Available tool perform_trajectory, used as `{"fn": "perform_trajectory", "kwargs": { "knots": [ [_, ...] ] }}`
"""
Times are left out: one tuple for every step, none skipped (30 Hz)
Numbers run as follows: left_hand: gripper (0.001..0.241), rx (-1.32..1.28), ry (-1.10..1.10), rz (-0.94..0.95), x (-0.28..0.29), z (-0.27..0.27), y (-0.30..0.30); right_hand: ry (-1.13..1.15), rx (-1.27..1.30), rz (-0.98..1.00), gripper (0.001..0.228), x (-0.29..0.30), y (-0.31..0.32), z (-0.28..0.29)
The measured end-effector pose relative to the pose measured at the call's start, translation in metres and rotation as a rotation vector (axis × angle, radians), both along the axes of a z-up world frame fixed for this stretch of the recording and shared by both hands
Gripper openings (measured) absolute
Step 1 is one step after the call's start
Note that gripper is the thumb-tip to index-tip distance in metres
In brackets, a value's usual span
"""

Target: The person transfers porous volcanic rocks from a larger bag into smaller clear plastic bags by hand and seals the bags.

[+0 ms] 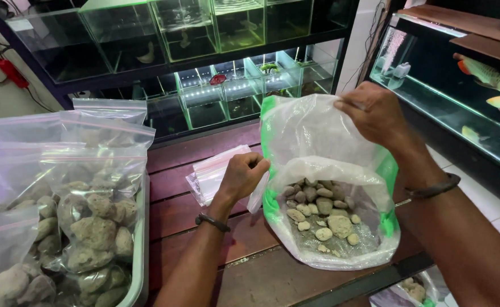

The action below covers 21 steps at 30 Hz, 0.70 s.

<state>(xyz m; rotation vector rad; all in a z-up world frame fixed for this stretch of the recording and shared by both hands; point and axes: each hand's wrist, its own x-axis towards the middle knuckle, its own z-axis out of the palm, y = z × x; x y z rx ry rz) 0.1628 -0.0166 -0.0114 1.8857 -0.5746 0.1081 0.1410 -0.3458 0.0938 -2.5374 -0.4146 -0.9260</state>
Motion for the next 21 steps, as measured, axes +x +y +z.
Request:
{"fn": "perform_trajectory", "kwargs": {
  "knots": [
    [0.026,0.0,-0.002,-0.004,-0.001,0.0,-0.001,-0.002,0.0,-0.004,0.013,-0.005,0.0,0.003],
    [0.024,-0.012,-0.033,0.004,-0.001,0.001,-0.002,-0.037,-0.005,0.01,0.014,-0.01,0.001,0.006],
    [0.023,-0.027,-0.065,0.013,-0.002,0.002,-0.003,-0.071,-0.012,0.027,0.016,-0.014,0.002,0.01],
    [0.023,-0.028,-0.067,0.012,-0.004,0.002,-0.004,-0.074,-0.013,0.026,0.016,-0.015,0.002,0.012],
    [0.023,-0.027,-0.076,0.029,-0.006,0.003,-0.005,-0.079,-0.036,0.005,0.015,-0.016,0.002,0.013],
    [0.022,-0.026,-0.086,0.046,-0.007,0.003,-0.007,-0.084,-0.059,-0.016,0.015,-0.017,0.002,0.015],
    [0.022,-0.025,-0.085,0.045,-0.007,0.003,-0.008,-0.084,-0.058,-0.018,0.015,-0.018,0.002,0.017],
    [0.022,-0.026,-0.113,0.064,-0.006,0.003,-0.01,-0.052,-0.063,-0.048,0.014,-0.02,0.002,0.02],
    [0.022,-0.03,-0.144,0.087,-0.004,0.003,-0.011,-0.024,-0.07,-0.076,0.014,-0.02,0.003,0.023],
    [0.022,-0.03,-0.146,0.089,-0.005,0.008,-0.011,-0.026,-0.071,-0.074,0.014,-0.023,0.006,0.028],
    [0.023,-0.058,-0.166,0.113,-0.006,0.011,-0.012,-0.069,-0.01,-0.045,0.01,-0.027,0.009,0.031],
    [0.024,-0.086,-0.187,0.136,-0.007,0.014,-0.014,-0.111,0.052,-0.016,0.008,-0.029,0.011,0.035],
    [0.024,-0.079,-0.182,0.13,-0.007,0.015,-0.014,-0.105,0.058,-0.022,0.008,-0.023,0.01,0.029],
    [0.023,-0.085,-0.226,0.125,-0.008,0.015,-0.015,-0.103,-0.004,-0.036,0.008,-0.017,0.009,0.022],
    [0.022,-0.101,-0.282,0.126,-0.006,0.02,-0.018,-0.112,-0.077,-0.044,0.01,-0.007,0.008,0.022],
    [0.022,-0.106,-0.288,0.126,-0.006,0.023,-0.023,-0.118,-0.081,-0.044,0.01,-0.009,0.008,0.025],
    [0.02,-0.124,-0.304,0.113,-0.009,0.023,-0.025,-0.146,-0.053,-0.051,0.008,-0.011,0.01,0.022],
    [0.018,-0.143,-0.321,0.1,-0.012,0.023,-0.027,-0.175,-0.026,-0.058,0.005,-0.013,0.012,0.02],
    [0.018,-0.141,-0.319,0.101,-0.016,0.028,-0.028,-0.172,-0.025,-0.057,0.005,-0.012,0.013,0.02],
    [0.017,-0.166,-0.344,0.097,-0.021,0.032,-0.03,-0.213,-0.051,-0.066,0.006,-0.01,0.014,0.019],
    [0.017,-0.191,-0.369,0.09,-0.025,0.037,-0.032,-0.254,-0.078,-0.078,0.007,-0.01,0.014,0.019]
  ]
}}
